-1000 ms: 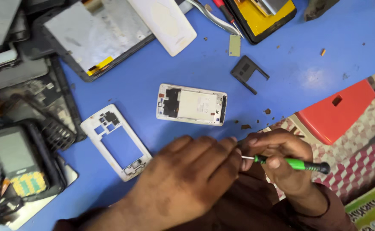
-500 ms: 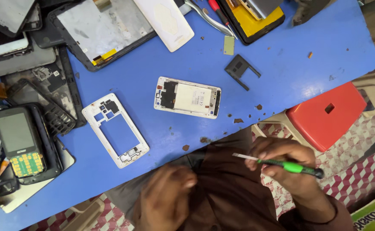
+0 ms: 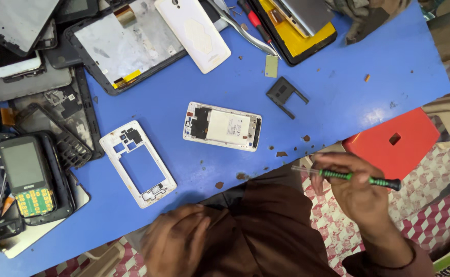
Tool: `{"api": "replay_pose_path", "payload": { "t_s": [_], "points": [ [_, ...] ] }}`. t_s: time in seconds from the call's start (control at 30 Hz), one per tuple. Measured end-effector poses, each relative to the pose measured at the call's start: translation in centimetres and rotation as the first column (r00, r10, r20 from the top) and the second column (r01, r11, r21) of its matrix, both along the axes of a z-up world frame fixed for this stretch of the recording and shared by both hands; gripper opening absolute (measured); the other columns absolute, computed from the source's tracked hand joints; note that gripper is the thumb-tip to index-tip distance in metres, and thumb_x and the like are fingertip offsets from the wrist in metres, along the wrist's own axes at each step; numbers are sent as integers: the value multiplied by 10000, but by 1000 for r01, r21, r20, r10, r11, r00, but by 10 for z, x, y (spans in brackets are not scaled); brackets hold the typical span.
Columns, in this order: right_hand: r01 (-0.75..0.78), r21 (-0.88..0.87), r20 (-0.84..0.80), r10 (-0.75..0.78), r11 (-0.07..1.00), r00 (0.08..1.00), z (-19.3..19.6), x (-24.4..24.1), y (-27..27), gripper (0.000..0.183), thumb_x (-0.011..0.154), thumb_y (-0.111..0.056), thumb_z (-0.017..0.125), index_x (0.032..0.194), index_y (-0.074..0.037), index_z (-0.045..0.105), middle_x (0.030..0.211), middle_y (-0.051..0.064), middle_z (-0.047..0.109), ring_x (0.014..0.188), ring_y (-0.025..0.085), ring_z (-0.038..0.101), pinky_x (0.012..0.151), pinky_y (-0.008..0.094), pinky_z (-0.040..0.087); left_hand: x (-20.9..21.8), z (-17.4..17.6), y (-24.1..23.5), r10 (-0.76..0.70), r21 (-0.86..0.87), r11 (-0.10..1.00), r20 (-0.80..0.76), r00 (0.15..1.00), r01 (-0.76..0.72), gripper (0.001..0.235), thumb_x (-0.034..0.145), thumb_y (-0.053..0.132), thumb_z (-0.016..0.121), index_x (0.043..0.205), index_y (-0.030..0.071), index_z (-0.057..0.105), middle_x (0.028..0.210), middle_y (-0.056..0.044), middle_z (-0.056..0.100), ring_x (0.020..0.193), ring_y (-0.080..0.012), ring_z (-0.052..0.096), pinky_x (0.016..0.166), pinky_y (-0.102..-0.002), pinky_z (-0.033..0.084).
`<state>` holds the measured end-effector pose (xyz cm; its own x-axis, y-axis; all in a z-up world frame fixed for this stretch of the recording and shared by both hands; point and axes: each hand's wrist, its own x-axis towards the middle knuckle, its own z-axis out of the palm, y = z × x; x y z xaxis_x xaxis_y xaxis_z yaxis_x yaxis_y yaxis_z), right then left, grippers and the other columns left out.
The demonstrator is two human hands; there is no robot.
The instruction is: The person uses a green-handled screwdriver to unscrew and pry components inside a white mobile phone chassis on a blue workbench. The person repeatedly adjusts the phone and uses the tool to separate internal parts while other disassembled phone components lie nearby.
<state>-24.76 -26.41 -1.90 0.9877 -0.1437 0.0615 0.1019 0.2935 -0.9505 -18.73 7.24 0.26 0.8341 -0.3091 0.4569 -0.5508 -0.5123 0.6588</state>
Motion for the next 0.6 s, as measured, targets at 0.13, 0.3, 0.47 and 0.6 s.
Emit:
{"api": "replay_pose_path", "payload": {
  "t_s": [0.13, 0.3, 0.47, 0.6],
  "points": [
    [-203, -51, -19, 202, 978, 979, -3, -2, 19, 357, 1069, -261, 616, 1273, 31, 640, 1190, 208, 701, 966, 262, 748, 813, 396, 660, 10, 18, -31, -151, -12, 989, -87, 985, 150, 392, 771, 177, 848, 1077, 28, 651, 1024, -89, 745, 877, -254, 743, 765, -377, 583],
    [-423, 11, -51, 423, 906, 905, 0, 9, 43, 307, 1021, -70, 765, 1267, 25, 607, 1229, 191, 666, 1198, 314, 645, 1064, 445, 537, 33, 24, -58, -416, -94, 909, -191, 889, 405, 396, 810, 192, 886, 1132, 20, 732, 951, -78, 732, 841, -236, 735, 734, -366, 579],
    [-525, -218, -73, 523, 823, 849, 34, 50, 16, 420, 886, -109, 807, 1251, 25, 649, 1224, 200, 715, 1176, 346, 700, 1007, 465, 558, 62, 28, -59, -443, -41, 896, -151, 884, 442, 238, 847, 102, 771, 1071, 27, 738, 947, -56, 729, 836, -189, 725, 691, -330, 539],
    [-567, -383, -67, 590, 729, 804, 58, 82, -8, 480, 811, -177, 807, 1228, 9, 660, 1204, 200, 709, 1145, 363, 697, 935, 457, 555, 82, 29, -63, -477, 105, 869, -84, 875, 484, 154, 889, 108, 700, 1031, 50, 718, 966, -58, 723, 847, -173, 702, 659, -319, 498]
  ]
}}
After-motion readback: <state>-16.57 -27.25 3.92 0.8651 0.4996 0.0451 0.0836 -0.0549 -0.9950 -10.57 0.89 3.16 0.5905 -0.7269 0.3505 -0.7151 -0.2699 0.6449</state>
